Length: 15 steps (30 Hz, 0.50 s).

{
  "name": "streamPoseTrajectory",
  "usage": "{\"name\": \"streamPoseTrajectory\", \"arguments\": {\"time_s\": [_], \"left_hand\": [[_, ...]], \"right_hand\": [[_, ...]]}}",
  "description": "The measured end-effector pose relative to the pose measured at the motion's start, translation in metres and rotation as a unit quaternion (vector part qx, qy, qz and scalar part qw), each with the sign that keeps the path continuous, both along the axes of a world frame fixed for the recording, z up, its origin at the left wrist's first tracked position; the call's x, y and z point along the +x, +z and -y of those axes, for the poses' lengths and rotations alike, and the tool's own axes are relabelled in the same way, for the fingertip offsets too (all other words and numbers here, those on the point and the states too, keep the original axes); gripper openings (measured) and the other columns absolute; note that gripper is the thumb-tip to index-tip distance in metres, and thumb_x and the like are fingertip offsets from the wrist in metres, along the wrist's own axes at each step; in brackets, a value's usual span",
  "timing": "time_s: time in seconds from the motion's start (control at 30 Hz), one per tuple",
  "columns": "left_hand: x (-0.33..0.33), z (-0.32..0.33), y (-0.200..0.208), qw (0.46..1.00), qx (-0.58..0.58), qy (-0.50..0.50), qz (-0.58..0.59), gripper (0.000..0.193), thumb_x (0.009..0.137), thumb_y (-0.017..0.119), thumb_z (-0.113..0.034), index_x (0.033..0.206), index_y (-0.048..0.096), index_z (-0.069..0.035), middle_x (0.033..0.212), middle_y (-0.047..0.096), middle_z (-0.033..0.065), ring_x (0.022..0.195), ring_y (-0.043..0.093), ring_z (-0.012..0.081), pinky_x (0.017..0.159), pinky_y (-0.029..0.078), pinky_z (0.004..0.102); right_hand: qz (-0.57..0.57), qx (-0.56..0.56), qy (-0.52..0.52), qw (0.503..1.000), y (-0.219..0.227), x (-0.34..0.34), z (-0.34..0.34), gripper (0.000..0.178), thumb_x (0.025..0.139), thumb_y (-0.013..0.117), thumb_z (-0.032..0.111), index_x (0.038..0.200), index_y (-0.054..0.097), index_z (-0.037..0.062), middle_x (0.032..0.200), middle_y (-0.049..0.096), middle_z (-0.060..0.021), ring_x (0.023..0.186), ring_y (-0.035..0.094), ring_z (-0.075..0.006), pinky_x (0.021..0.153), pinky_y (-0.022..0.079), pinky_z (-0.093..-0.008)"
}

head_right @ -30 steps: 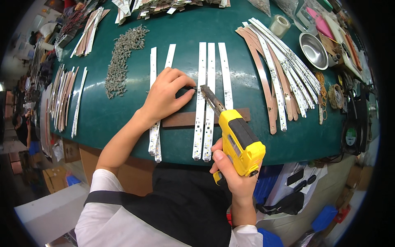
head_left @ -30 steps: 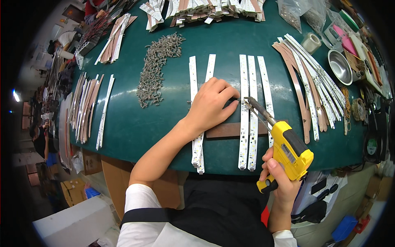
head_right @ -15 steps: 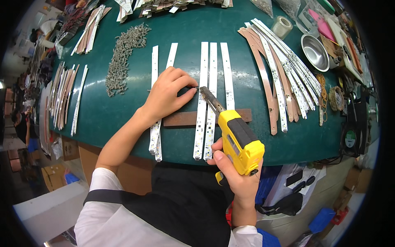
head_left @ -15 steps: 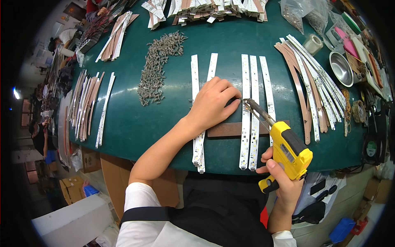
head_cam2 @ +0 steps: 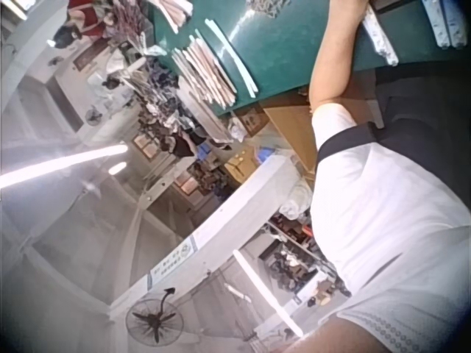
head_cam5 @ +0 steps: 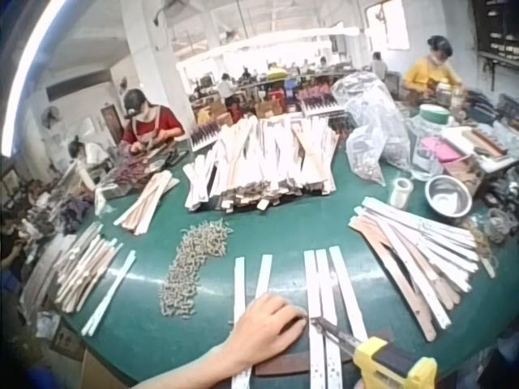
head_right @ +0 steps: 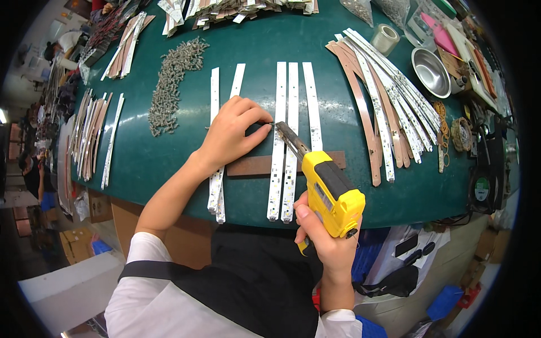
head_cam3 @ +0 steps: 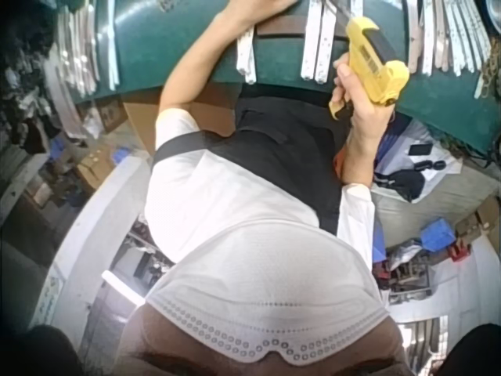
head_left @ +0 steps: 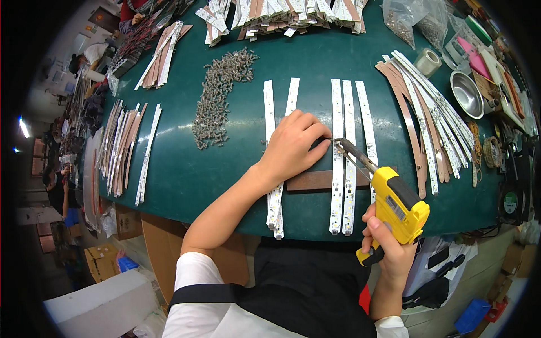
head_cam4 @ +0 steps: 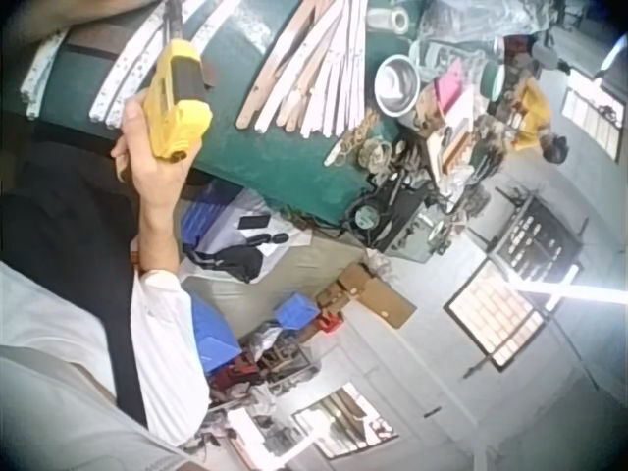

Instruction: The person solders small components onto LED strips using a soldering gun, secures finished strips with a rubber band, and arranges new strips to solder more components onto them.

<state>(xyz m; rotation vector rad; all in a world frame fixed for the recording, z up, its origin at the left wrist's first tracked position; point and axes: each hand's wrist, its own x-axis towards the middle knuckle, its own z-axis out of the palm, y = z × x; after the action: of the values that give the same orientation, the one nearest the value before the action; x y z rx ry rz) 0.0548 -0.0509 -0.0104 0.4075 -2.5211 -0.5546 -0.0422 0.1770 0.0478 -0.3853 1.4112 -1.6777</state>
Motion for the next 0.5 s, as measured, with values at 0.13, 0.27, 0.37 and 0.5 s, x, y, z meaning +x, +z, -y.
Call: {"name": "streamPoseTrajectory", "arguments": {"time_s": [0.13, 0.27, 0.37, 0.5], "left_hand": [[0.001, 0.000, 0.000, 1.000, 0.008, -0.001, 0.002, 0.012, 0.075, 0.069, -0.008, 0.087, 0.065, -0.007, 0.084, 0.059, 0.0046, 0.083, 0.053, 0.0237, 0.075, 0.045, 0.0339], [-0.001, 0.001, 0.000, 1.000, 0.003, -0.010, -0.002, 0.012, 0.075, 0.069, -0.008, 0.087, 0.065, -0.008, 0.084, 0.058, 0.0046, 0.082, 0.053, 0.0241, 0.074, 0.044, 0.0339], [0.000, 0.000, 0.000, 1.000, 0.009, -0.009, 0.000, 0.013, 0.075, 0.069, -0.008, 0.087, 0.065, -0.008, 0.084, 0.059, 0.0048, 0.083, 0.053, 0.0242, 0.075, 0.045, 0.0345], [0.003, 0.000, 0.010, 1.000, -0.003, -0.011, 0.003, 0.015, 0.075, 0.069, -0.009, 0.089, 0.066, -0.008, 0.086, 0.059, 0.0054, 0.084, 0.054, 0.0248, 0.075, 0.045, 0.0353]], "right_hand": [[-0.017, -0.007, -0.010, 1.000, 0.004, 0.001, -0.001, 0.045, 0.080, 0.062, 0.001, 0.122, 0.049, -0.0062, 0.090, 0.059, -0.0151, 0.068, 0.058, -0.0150, 0.046, 0.051, -0.0238], [-0.025, -0.044, -0.055, 0.997, 0.005, -0.001, -0.010, 0.048, 0.080, 0.061, 0.001, 0.125, 0.046, -0.0077, 0.092, 0.058, -0.0173, 0.075, 0.058, -0.0178, 0.048, 0.052, -0.0232], [-0.011, -0.065, -0.070, 0.995, 0.005, -0.004, -0.017, 0.049, 0.078, 0.063, 0.000, 0.125, 0.049, -0.0028, 0.093, 0.060, -0.0142, 0.078, 0.060, -0.0167, 0.051, 0.053, -0.0248], [-0.008, -0.087, -0.092, 0.992, 0.005, -0.004, -0.022, 0.049, 0.078, 0.062, -0.001, 0.125, 0.048, -0.0023, 0.092, 0.059, -0.0141, 0.077, 0.059, -0.0169, 0.050, 0.053, -0.0243]]}}
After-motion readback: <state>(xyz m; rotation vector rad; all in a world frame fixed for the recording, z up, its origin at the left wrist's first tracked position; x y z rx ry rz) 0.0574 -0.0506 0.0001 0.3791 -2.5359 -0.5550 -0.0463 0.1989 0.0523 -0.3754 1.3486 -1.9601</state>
